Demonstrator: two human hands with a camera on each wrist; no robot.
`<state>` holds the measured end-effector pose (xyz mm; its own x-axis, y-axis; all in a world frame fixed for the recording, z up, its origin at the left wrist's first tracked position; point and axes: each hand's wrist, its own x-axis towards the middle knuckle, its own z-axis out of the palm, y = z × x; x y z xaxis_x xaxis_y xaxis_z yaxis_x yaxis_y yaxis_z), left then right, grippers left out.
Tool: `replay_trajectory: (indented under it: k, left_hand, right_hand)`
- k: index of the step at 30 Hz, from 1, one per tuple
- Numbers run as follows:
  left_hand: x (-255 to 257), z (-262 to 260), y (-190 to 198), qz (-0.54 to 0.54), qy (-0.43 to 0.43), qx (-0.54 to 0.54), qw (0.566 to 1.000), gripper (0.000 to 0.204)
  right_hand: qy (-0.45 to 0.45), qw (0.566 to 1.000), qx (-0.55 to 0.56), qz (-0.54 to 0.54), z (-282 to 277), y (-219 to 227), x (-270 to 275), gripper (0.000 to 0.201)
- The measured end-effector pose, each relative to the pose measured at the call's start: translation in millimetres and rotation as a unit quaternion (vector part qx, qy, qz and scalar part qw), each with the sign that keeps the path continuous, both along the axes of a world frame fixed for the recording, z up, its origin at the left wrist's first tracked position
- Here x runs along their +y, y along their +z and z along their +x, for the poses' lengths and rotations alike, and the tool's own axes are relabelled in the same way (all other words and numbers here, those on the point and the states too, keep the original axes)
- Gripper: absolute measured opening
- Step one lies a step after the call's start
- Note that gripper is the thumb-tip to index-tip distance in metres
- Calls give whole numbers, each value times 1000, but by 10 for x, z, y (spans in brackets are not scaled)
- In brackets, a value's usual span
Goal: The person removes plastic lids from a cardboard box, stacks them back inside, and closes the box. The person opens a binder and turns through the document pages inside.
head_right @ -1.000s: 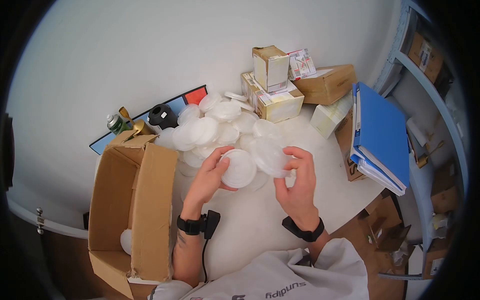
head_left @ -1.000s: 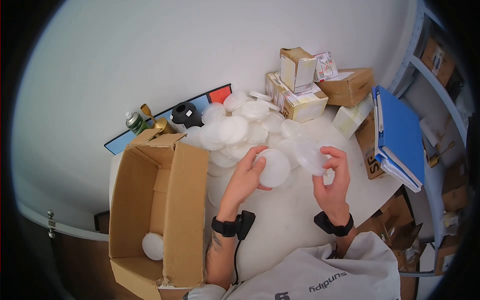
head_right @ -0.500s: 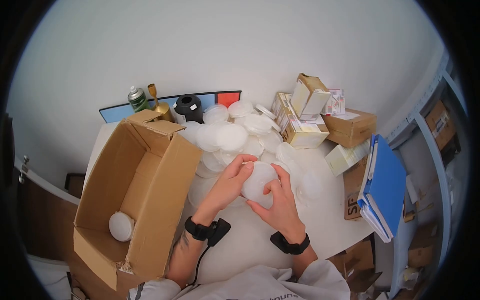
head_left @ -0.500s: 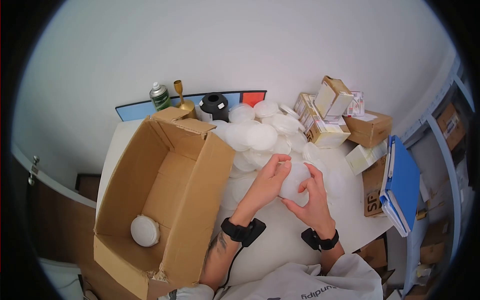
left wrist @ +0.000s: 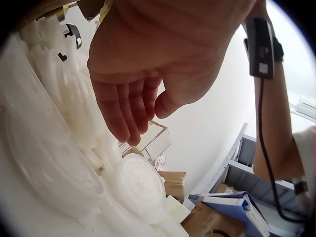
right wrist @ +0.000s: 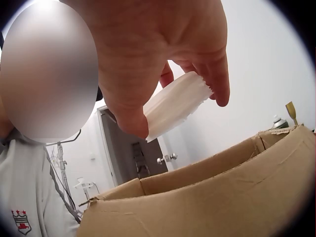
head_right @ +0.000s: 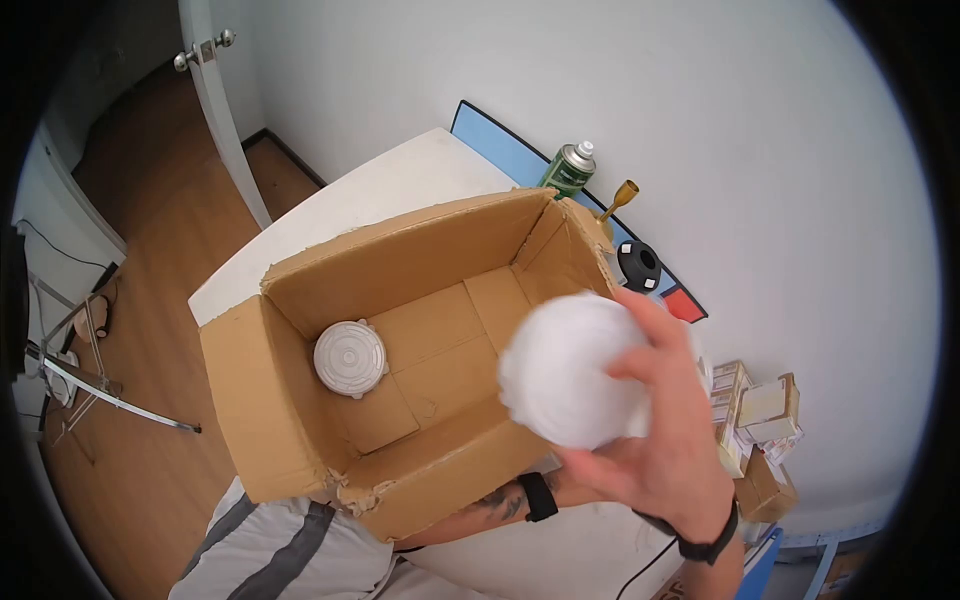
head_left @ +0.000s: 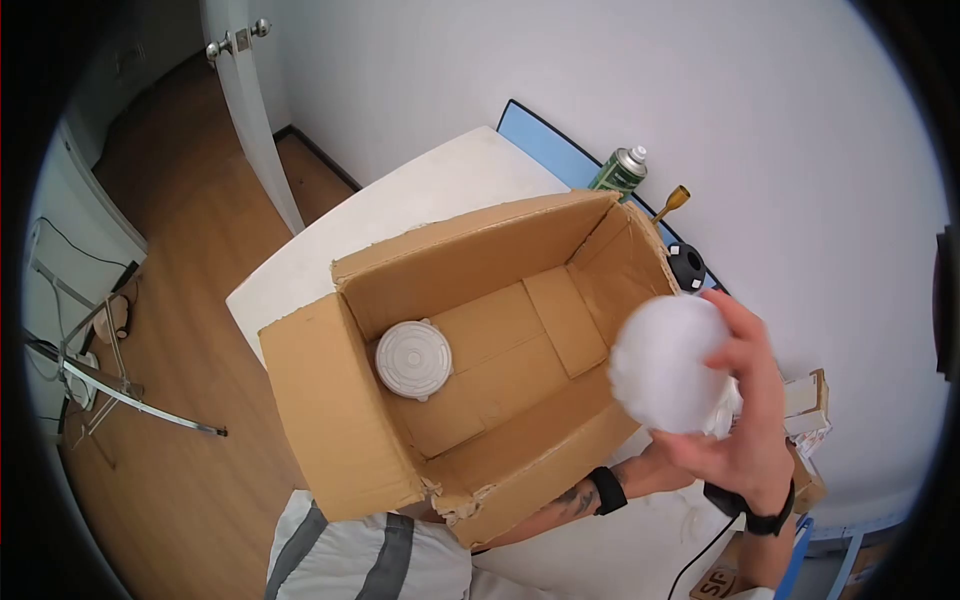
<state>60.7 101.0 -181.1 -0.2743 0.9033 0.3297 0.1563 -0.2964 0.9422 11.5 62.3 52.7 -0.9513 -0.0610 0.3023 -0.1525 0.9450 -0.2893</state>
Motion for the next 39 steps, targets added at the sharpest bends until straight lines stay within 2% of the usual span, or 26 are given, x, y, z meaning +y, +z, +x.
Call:
replay_trajectory:
  k: [2,4,5,6,7,8,9,13,15,19,21,22,24,25,27,28,30,31,33,34,36,38,39]
  left_hand:
    - [58,136,-131,51,33,122,991,15]
    - [76,200,-185,102,73,241,963,11]
    - [-172,-45,145,10,-18,266,964,12]
    - [-166,-109,171,10,-10,267,964,12]
    - [-145,-138,164,-10,-44,289,956,13]
    - [-156,-180,167,-28,-83,309,947,16]
    - [-167,-198,177,-25,-84,309,947,13]
    - [-198,-174,226,-3,-87,300,950,11]
    - [-208,-125,237,2,-94,293,952,9]
    - [-325,-130,337,2,-128,309,942,8]
    - [-369,-128,352,19,-125,303,944,8]
    - [-365,-121,354,21,-122,304,945,8]
    - [-346,-130,352,14,-125,306,944,8]
    - [-331,-131,342,14,-125,310,942,8]
    - [-295,-138,312,-6,-135,317,939,9]
    - [-300,-153,312,-6,-138,321,937,9]
    - [-316,-188,302,-29,-122,301,945,13]
    - [-285,-188,282,-28,-123,304,944,13]
    - [-242,-206,237,-40,-105,328,938,14]
    - [-223,-217,196,-39,-109,329,937,14]
    - [-198,-215,108,-26,-74,322,943,13]
    - [-263,-259,117,-23,-18,356,934,11]
    - [-306,-333,167,-37,-3,367,929,11]
  right_hand:
    - [55,995,-85,14,-620,-100,-104,61]
    - [47,960,-274,26,-1081,-256,-132,60]
    - [53,946,-315,47,-1262,-414,-141,58]
    - [58,930,-357,68,-1429,-568,-145,57]
    - [63,930,-355,71,-1575,-678,-153,57]
    - [87,907,-402,92,-1700,-787,-157,54]
    - [110,879,-450,113,-1777,-866,-160,52]
    - [146,880,-433,129,-1934,-1004,-152,52]
    - [121,881,-450,78,-1905,-997,-97,69]
    - [95,895,-430,73,-1652,-1011,-5,59]
    - [27,858,-503,97,-1610,-906,-24,53]
    - [28,858,-503,101,-1648,-873,-44,53]
    - [-4,740,-661,124,-1757,-796,-77,46]
    - [-5,743,-658,125,-1730,-849,-53,46]
    - [126,743,-638,156,-1619,-1097,44,37]
    - [122,746,-636,154,-1573,-1142,65,37]
    - [230,843,-479,82,-1493,-1199,121,25]
    - [228,845,-476,82,-1506,-1144,97,25]
    - [184,784,-588,81,-1565,-1019,22,26]
    - [181,785,-587,78,-1598,-950,15,26]
    - [107,761,-626,135,-1619,-765,65,26]
    - [18,847,-514,135,-1481,-320,121,21]
    - [23,918,-382,110,-1356,-195,280,20]
